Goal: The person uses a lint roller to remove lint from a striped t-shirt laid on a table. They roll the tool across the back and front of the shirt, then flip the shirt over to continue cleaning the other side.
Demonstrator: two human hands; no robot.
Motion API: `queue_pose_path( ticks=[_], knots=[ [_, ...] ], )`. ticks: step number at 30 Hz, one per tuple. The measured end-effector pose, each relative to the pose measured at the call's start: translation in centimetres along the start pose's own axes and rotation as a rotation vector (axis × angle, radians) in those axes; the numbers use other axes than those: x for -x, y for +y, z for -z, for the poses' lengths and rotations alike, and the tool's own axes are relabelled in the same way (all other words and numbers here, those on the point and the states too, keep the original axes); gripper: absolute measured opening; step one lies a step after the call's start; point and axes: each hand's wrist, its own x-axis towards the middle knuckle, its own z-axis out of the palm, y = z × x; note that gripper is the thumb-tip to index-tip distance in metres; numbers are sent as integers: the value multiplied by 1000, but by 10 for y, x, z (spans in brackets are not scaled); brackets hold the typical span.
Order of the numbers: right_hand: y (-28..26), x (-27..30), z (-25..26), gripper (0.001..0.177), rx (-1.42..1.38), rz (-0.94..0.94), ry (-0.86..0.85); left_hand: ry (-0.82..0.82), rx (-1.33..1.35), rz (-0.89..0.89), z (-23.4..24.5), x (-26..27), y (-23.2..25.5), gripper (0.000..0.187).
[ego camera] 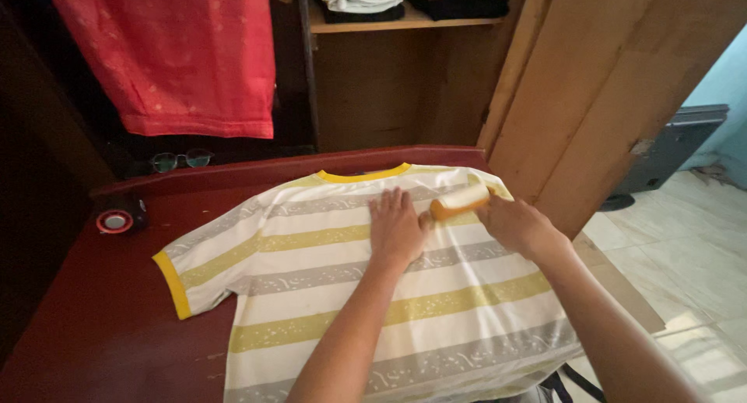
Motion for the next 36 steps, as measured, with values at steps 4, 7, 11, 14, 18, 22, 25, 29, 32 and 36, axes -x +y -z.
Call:
queue_pose_path(
  ticks=[4,7,11,14,18,22,25,29,32,36],
  knots=[
    [-28,-35,5,42,330,358,-34,10,1,26,-1,2,1,65],
    [-51,-50,13,42,-112,-137,-149,6,-3,26,2,2,2,65],
    [-70,-62,14,47,-113,-131,-140,-7,-5,44,5,4,3,68],
    [-72,-64,12,48,-38,-65,-126,-16,0,53,6,5,4,68],
    [-63,-49,6,45,-72,-46,-61,5,5,34,9,3,5,67],
    [-45,-31,-7,52,-97,-18,19,-2,15,36,8,5,3,65],
    [-25,-17,-22,54,71,76,145,37,16,23,1,4,1,65],
    [1,14,-36,49,46,15,122,98,17,-10,-9,-1,-3,66],
    [17,48,-37,45,50,17,132,87,-10,-9,-12,-3,-4,67],
    [35,102,-31,43,-116,173,273,47,-32,14,-13,-3,-4,68]
  ],
)
